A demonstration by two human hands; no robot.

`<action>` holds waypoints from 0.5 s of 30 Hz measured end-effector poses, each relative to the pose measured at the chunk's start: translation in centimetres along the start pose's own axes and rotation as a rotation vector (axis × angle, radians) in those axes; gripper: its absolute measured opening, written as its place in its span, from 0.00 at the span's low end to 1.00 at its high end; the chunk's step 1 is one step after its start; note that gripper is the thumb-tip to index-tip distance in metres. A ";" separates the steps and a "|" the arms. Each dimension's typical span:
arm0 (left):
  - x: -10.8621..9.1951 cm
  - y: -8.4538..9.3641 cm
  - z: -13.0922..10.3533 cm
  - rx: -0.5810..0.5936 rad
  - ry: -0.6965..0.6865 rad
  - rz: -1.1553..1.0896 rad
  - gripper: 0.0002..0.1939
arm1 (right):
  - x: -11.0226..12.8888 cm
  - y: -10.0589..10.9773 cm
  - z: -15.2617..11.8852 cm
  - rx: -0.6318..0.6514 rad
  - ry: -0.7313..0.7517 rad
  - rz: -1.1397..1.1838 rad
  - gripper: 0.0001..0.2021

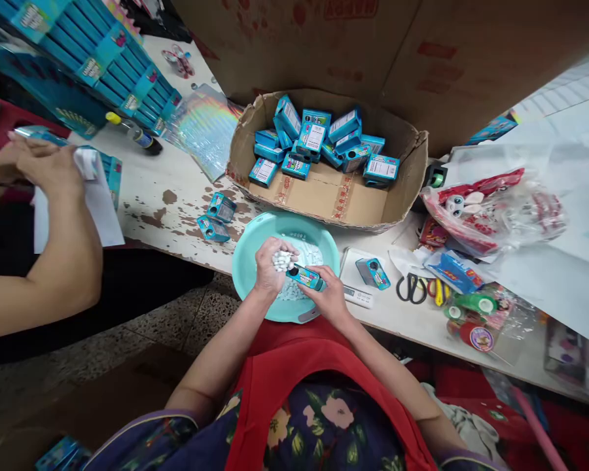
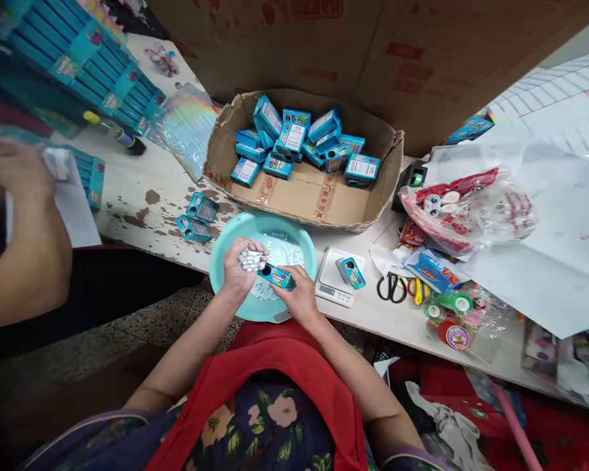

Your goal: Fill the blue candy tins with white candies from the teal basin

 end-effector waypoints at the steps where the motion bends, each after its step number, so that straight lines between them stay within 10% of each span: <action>1: 0.4 0.0 0.1 -0.026 -0.030 0.018 0.10 | 0.0 -0.2 0.0 0.005 0.012 -0.015 0.16; 15: 1.0 0.4 0.7 -0.097 -0.131 0.135 0.15 | 0.7 -1.1 0.9 0.010 0.082 -0.087 0.15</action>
Point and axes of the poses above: each hand's wrist, its own z-axis towards the middle knuckle, its own y-axis out of the back of the hand, x = y × z, the point moved 4 cm from there along z, towards the middle knuckle, and after that the axes turned 14 degrees about -x, right-handed, at the moved point
